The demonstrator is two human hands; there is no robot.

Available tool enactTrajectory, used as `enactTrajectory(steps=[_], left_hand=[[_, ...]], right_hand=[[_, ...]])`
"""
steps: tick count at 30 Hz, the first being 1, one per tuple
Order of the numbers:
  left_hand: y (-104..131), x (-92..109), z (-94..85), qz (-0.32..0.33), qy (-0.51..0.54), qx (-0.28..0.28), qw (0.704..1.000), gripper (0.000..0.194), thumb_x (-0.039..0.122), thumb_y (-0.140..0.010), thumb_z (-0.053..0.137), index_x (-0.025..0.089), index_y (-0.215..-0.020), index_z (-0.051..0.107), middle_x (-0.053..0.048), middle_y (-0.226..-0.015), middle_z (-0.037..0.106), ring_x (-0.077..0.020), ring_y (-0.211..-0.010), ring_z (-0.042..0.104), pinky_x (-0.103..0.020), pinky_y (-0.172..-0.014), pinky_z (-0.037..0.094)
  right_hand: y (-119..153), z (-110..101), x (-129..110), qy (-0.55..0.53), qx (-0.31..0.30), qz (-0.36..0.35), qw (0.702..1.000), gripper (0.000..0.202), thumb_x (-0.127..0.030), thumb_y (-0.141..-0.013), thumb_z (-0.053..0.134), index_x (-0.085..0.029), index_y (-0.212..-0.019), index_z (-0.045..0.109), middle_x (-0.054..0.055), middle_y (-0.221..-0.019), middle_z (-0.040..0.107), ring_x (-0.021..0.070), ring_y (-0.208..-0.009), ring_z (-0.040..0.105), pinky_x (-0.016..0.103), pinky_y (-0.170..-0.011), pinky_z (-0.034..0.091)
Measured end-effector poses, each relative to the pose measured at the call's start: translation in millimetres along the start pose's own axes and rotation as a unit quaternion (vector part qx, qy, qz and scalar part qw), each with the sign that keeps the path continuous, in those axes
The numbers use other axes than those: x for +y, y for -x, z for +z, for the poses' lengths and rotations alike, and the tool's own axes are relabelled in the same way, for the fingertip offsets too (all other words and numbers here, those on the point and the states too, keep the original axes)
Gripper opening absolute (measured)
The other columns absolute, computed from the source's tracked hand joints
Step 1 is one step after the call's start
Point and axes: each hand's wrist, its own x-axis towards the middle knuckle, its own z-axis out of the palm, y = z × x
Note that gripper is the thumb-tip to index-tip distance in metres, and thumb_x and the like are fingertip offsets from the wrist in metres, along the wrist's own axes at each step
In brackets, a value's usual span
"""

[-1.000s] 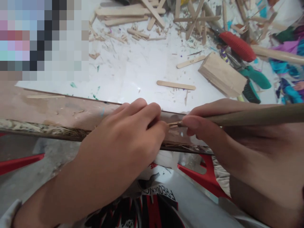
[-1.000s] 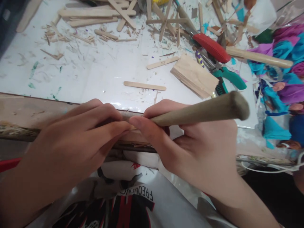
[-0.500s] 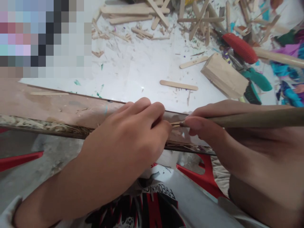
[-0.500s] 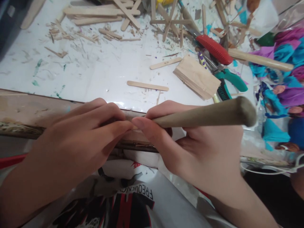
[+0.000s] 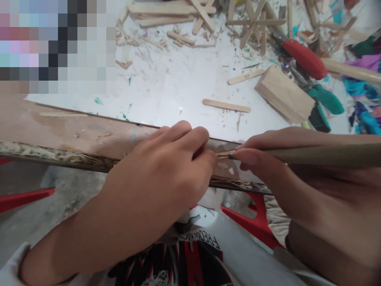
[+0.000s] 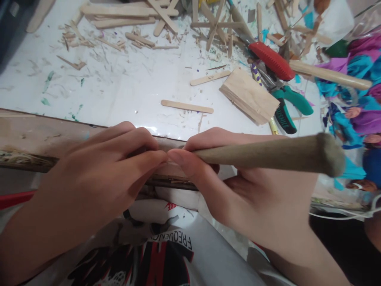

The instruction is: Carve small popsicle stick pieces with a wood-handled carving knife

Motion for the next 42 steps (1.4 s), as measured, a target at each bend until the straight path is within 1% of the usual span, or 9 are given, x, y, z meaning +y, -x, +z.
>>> enactTrajectory(steps=[6, 9, 13, 17, 21, 26, 33, 37, 42], left_hand=[[1.1, 1.5, -1.0, -0.006, -0.002, -0.003, 1.0, 0.039, 0.007, -0.128, 0.055, 0.017, -0.114, 0.09, -0.008, -0.111, 0.079, -0.0302, -0.103, 0.074, -0.048, -0.097, 0.069], [0.7, 2.1, -0.6, -0.008, -0.001, 0.002, 1.0, 0.042, 0.008, -0.128, 0.053, 0.017, -0.113, 0.091, -0.008, -0.111, 0.079, -0.0296, -0.104, 0.075, -0.047, -0.098, 0.071], [0.6, 2.1, -0.9, -0.008, -0.002, 0.004, 1.0, 0.044, 0.007, -0.126, 0.051, 0.021, -0.106, 0.087, -0.006, -0.108, 0.077, -0.0278, -0.107, 0.077, -0.043, -0.099, 0.072], [1.3, 1.5, -1.8, -0.006, -0.008, -0.002, 1.0, 0.042, 0.006, -0.124, 0.053, 0.022, -0.105, 0.086, -0.005, -0.108, 0.077, -0.0273, -0.108, 0.077, -0.042, -0.099, 0.072], [1.2, 1.5, -1.8, -0.013, -0.005, -0.004, 1.0, 0.044, 0.007, -0.126, 0.05, 0.021, -0.109, 0.088, -0.006, -0.111, 0.079, -0.027, -0.107, 0.076, -0.043, -0.101, 0.072], [-0.5, 1.5, -1.8, -0.01, 0.006, 0.0, 1.0, 0.046, 0.006, -0.124, 0.048, 0.02, -0.106, 0.089, -0.007, -0.11, 0.079, -0.028, -0.109, 0.077, -0.043, -0.099, 0.072], [0.7, 1.5, -1.5, -0.021, 0.014, 0.005, 1.0, 0.046, 0.008, -0.129, 0.049, 0.022, -0.108, 0.088, -0.004, -0.111, 0.078, -0.0258, -0.109, 0.077, -0.043, -0.106, 0.07], [-0.2, -0.5, -2.7, -0.005, 0.005, 0.003, 1.0, 0.046, 0.0, -0.123, 0.05, 0.02, -0.102, 0.085, -0.005, -0.105, 0.078, -0.026, -0.096, 0.071, -0.041, -0.092, 0.066], [-0.3, -1.5, -2.2, 0.007, -0.005, 0.005, 1.0, 0.045, -0.006, -0.117, 0.052, 0.022, -0.098, 0.081, -0.005, -0.102, 0.076, -0.0257, -0.094, 0.069, -0.04, -0.089, 0.064]], right_hand=[[7.1, 0.8, -0.8, -0.002, -0.009, 0.038, 0.999, 0.01, -0.054, -0.121, 0.09, -0.046, -0.12, 0.095, -0.001, -0.095, 0.093, 0.0312, -0.08, 0.088, 0.044, -0.059, 0.062], [10.9, 1.1, -0.6, -0.014, -0.027, 0.037, 0.999, 0.028, -0.063, -0.106, 0.104, -0.047, -0.128, 0.098, 0.002, -0.101, 0.095, 0.0419, -0.105, 0.096, 0.048, -0.067, 0.074], [11.7, 2.7, -0.4, -0.04, -0.026, 0.034, 0.998, 0.036, -0.065, -0.1, 0.11, -0.046, -0.128, 0.099, 0.003, -0.104, 0.096, 0.0448, -0.115, 0.097, 0.049, -0.075, 0.079], [6.4, 2.5, 1.5, -0.052, -0.011, 0.034, 0.998, 0.03, -0.058, -0.102, 0.11, -0.045, -0.127, 0.099, 0.001, -0.101, 0.096, 0.0409, -0.104, 0.097, 0.047, -0.072, 0.077], [0.8, 0.7, 1.6, -0.031, -0.011, 0.005, 0.999, 0.003, -0.042, -0.119, 0.093, -0.045, -0.119, 0.095, -0.007, -0.1, 0.096, 0.0237, -0.077, 0.089, 0.039, -0.065, 0.067], [0.0, 2.0, -5.6, -0.02, -0.015, 0.045, 0.999, 0.016, -0.053, -0.125, 0.086, -0.043, -0.114, 0.092, -0.005, -0.101, 0.095, 0.0241, -0.076, 0.086, 0.044, -0.069, 0.067], [-16.8, 3.4, -10.5, -0.039, -0.056, -0.007, 0.998, 0.021, -0.038, -0.121, 0.087, -0.035, -0.101, 0.087, -0.006, -0.079, 0.081, 0.0177, -0.06, 0.07, 0.037, -0.054, 0.048], [-19.9, 6.6, -12.8, -0.054, -0.019, 0.018, 0.998, 0.029, -0.037, -0.116, 0.093, -0.032, -0.087, 0.089, -0.003, -0.074, 0.082, 0.0212, -0.066, 0.076, 0.039, -0.064, 0.059], [-0.7, 19.1, -5.9, -0.123, 0.096, 0.101, 0.983, 0.023, -0.04, -0.113, 0.101, -0.033, -0.091, 0.096, -0.004, -0.069, 0.081, 0.0167, -0.056, 0.071, 0.031, -0.052, 0.054]])
